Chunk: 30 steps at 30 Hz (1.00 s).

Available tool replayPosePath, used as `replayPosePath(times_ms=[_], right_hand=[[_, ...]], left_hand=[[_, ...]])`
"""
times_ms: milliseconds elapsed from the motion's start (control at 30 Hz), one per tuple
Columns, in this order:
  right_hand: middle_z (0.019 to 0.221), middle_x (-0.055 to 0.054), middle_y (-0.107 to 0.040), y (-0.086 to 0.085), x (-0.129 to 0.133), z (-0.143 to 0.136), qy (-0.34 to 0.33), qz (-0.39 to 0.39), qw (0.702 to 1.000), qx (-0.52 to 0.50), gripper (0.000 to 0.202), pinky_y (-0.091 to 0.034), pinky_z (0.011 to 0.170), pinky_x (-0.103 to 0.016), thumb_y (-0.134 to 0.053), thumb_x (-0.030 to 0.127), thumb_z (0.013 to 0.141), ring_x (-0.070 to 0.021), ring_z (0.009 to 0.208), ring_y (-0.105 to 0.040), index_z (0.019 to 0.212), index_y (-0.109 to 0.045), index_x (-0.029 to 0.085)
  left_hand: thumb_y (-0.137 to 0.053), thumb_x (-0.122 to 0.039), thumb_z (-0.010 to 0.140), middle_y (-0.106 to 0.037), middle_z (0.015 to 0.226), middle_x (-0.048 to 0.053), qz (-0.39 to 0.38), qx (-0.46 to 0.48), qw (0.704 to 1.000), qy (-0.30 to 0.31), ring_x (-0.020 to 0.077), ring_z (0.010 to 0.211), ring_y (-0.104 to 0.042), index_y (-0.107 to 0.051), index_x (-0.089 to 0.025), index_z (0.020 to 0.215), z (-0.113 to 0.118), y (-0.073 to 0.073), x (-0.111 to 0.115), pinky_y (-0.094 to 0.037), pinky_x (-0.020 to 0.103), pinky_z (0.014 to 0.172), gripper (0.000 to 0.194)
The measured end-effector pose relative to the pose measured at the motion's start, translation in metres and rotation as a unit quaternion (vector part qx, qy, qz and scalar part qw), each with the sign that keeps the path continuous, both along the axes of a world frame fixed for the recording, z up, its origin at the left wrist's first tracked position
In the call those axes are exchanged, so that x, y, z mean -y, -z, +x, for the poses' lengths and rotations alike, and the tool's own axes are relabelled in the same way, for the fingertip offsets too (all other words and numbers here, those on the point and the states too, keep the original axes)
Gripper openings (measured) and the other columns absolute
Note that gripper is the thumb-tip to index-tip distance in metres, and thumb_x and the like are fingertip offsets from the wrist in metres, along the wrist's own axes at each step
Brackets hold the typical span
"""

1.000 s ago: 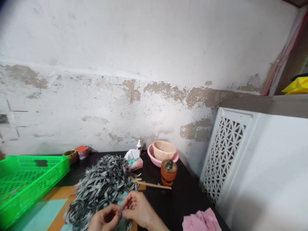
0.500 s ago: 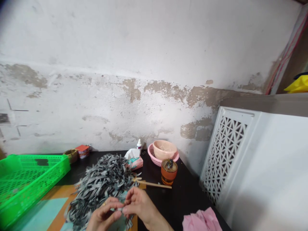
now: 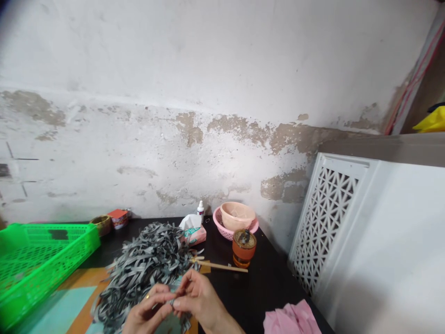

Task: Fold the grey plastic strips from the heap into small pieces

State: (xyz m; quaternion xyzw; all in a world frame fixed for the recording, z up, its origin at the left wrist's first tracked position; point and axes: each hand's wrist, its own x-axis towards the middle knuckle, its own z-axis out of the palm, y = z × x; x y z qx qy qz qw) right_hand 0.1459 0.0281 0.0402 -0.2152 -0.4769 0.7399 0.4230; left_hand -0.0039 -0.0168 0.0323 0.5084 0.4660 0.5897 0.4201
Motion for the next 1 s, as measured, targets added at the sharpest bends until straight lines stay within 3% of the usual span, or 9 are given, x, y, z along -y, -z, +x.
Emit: replayPosePath(times_ms=[167,400,700,867,1000], right_hand=[[0.066,0.004,-0.062,-0.004,0.001,0.001,0.052,0.027,0.998,0.016,0.031,-0.042,0.054,-0.022,-0.076,0.015,0.055,-0.009,0.053,-0.054,0.074,-0.051,0.017],[0.063,0.005,-0.06,0.003,-0.002,0.001,0.056,0.061,0.995,0.057,0.03,-0.038,0.051,-0.021,-0.073,0.012,0.055,-0.0071,0.05,-0.049,0.074,-0.05,0.017],[0.063,0.007,-0.059,0.004,-0.003,-0.001,0.06,0.066,0.991,0.096,0.028,-0.038,0.051,-0.02,-0.068,0.01,0.056,-0.0064,0.05,-0.049,0.076,-0.05,0.017],[0.064,0.007,-0.058,0.002,-0.003,0.002,0.058,0.063,0.993,0.078,0.031,-0.036,0.05,-0.018,-0.07,0.013,0.057,-0.0061,0.051,-0.048,0.078,-0.049,0.018],[0.064,0.007,-0.059,0.002,0.0,0.001,0.03,0.043,0.997,0.059,0.035,-0.039,0.05,-0.019,-0.076,0.017,0.056,-0.006,0.049,-0.049,0.078,-0.049,0.019]], left_hand=[[-0.077,-0.041,0.065,-0.073,0.081,0.008,-0.045,-0.006,0.999,0.013,0.0258,0.082,-0.065,-0.081,-0.021,0.082,0.001,-0.006,0.001,-0.052,0.031,0.075,0.027],[-0.081,-0.045,0.052,-0.076,0.063,0.007,-0.102,-0.001,0.995,-0.02,0.0221,0.061,-0.064,-0.081,-0.017,0.07,0.002,-0.011,0.002,-0.05,0.027,0.058,0.033],[-0.071,-0.036,0.066,-0.075,0.07,0.009,-0.023,-0.116,0.992,-0.052,0.0252,0.069,-0.068,-0.08,-0.018,0.076,0.001,0.006,-0.001,-0.052,0.029,0.066,0.023],[-0.072,-0.039,0.069,-0.074,0.079,0.01,-0.01,-0.114,0.993,0.022,0.0267,0.076,-0.067,-0.08,-0.02,0.083,-0.004,0.0,-0.001,-0.052,0.031,0.07,0.024],[-0.076,-0.04,0.064,-0.069,0.078,0.008,0.018,-0.1,0.995,0.012,0.027,0.078,-0.065,-0.08,-0.022,0.07,-0.007,-0.005,-0.002,-0.051,0.032,0.072,0.019]])
